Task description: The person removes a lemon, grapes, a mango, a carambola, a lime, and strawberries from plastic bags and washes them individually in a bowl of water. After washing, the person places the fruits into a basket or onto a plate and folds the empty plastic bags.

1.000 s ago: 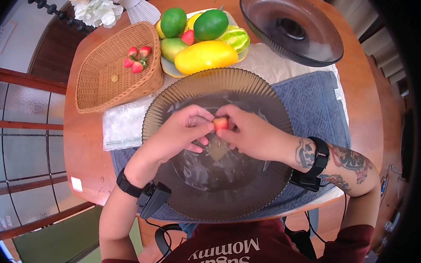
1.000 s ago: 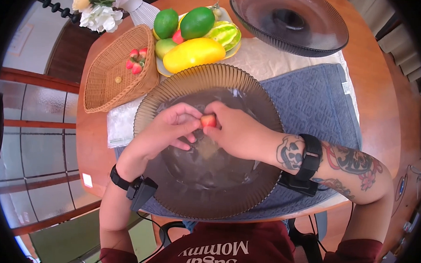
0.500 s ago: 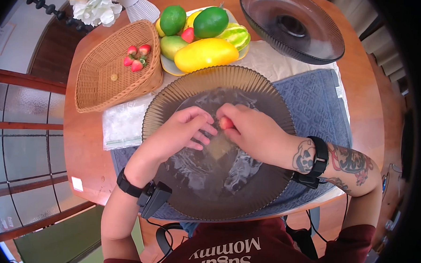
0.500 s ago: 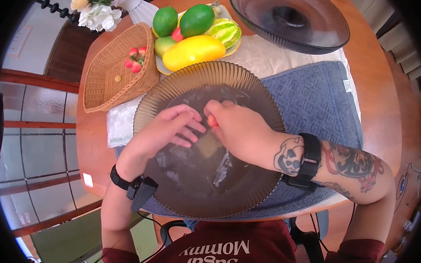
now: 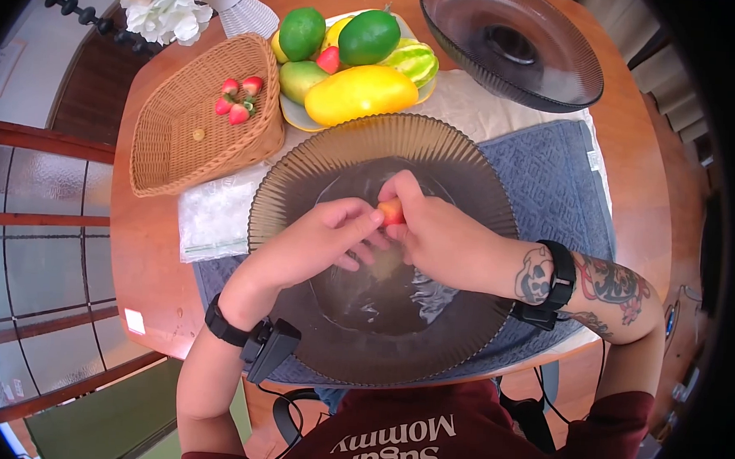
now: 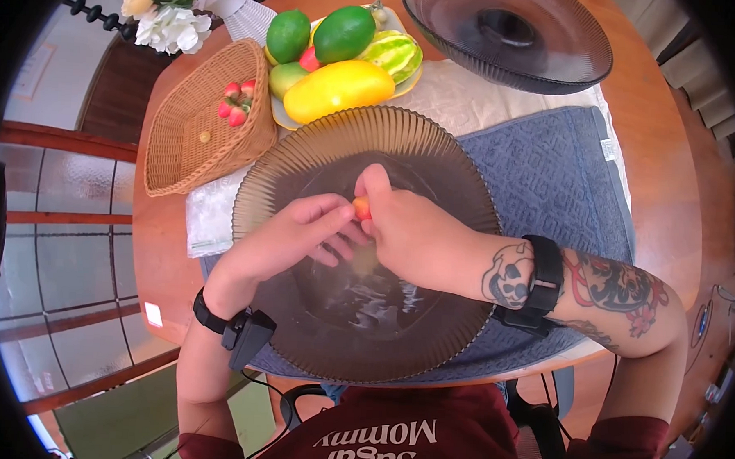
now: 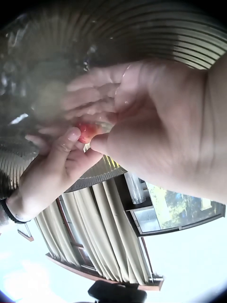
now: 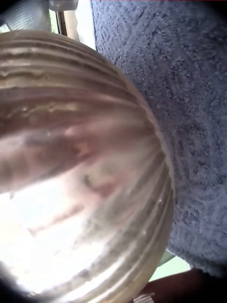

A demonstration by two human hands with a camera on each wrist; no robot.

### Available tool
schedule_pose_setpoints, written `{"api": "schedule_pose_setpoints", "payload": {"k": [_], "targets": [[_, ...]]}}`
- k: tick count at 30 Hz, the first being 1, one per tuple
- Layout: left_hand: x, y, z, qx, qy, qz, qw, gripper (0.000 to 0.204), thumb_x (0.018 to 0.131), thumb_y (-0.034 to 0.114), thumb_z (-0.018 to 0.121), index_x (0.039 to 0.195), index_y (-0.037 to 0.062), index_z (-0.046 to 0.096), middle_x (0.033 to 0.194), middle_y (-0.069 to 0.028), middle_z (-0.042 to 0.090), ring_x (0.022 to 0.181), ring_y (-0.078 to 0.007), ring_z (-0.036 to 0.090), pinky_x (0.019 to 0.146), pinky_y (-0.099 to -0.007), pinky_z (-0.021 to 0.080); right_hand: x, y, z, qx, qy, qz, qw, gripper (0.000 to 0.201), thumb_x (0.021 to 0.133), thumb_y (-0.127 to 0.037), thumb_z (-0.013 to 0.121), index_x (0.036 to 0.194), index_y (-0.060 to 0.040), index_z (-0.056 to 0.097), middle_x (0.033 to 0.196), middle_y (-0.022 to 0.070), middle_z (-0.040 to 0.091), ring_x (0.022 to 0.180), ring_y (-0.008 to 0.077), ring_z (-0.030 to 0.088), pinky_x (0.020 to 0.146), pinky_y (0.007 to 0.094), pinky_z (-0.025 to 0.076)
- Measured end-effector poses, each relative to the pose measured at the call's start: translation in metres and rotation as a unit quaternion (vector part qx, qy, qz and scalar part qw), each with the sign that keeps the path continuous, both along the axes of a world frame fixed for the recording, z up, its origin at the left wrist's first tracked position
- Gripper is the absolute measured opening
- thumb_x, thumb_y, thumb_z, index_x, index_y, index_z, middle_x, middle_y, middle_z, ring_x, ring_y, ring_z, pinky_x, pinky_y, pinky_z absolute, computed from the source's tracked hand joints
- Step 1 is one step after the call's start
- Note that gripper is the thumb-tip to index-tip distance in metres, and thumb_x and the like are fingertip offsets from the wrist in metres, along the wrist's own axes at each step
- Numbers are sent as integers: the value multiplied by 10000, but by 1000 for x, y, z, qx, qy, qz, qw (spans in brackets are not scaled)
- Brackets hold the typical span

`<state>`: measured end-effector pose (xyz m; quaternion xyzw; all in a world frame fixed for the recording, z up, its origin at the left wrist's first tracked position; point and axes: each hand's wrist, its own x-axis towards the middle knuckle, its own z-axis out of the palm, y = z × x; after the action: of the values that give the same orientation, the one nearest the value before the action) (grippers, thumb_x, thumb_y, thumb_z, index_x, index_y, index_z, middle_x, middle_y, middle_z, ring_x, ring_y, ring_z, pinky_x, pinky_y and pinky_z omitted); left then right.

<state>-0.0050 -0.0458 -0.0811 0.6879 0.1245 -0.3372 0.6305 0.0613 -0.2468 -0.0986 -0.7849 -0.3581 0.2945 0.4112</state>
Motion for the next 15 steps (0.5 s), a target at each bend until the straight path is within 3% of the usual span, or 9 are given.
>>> {"api": "schedule_pose_setpoints", "payload": {"k": [2,3,5,9,11,15], "targets": [[0,2,-1,-21,4,-10,1000,390,1029,421,509,1175,72,603,1050,-30,678,887,-110,626,790,-278,534,3,3,12,-49,79,-25,995,231,984,-135,564,1115,-33,404,858,149,646,618,248,649,584,375,510],[0,1,0,-22,6,-10,1000,390,1029,421,509,1175,72,603,1050,-30,678,887,-110,626,790,-278,534,5,4,19,-50,80,-25,995,231,984,-135,564,1115,-33,404,858,149,646,618,248,649,584,375,510],[0,0,3,0,10,-21,1000,401,1027,425,514,1178,64,604,1057,-42,685,884,-112,640,788,-274,542,8,6,32,-82,157,-7,984,196,995,-131,552,1088,-39,406,827,108,627,541,155,591,534,307,489],[-1,-3,9,-24,32,14,999,466,1011,460,532,1181,32,605,1042,-56,682,881,-121,656,786,-267,547,9,4,26,-47,167,17,985,143,1006,-102,521,1077,-43,412,833,92,628,593,149,609,547,291,492],[2,-2,13,-28,39,22,999,453,1014,441,534,1181,26,604,1039,-60,683,861,-123,670,775,-263,558,7,4,20,32,194,18,980,95,1018,-77,476,1082,-42,416,846,81,628,657,139,625,571,281,510],[0,-1,7,-24,26,44,998,403,1017,417,535,1160,51,621,1032,-52,688,804,-101,668,757,-249,569,9,5,20,34,206,2,978,72,1025,-53,435,1092,-35,416,853,78,626,708,141,635,609,288,533]]}}
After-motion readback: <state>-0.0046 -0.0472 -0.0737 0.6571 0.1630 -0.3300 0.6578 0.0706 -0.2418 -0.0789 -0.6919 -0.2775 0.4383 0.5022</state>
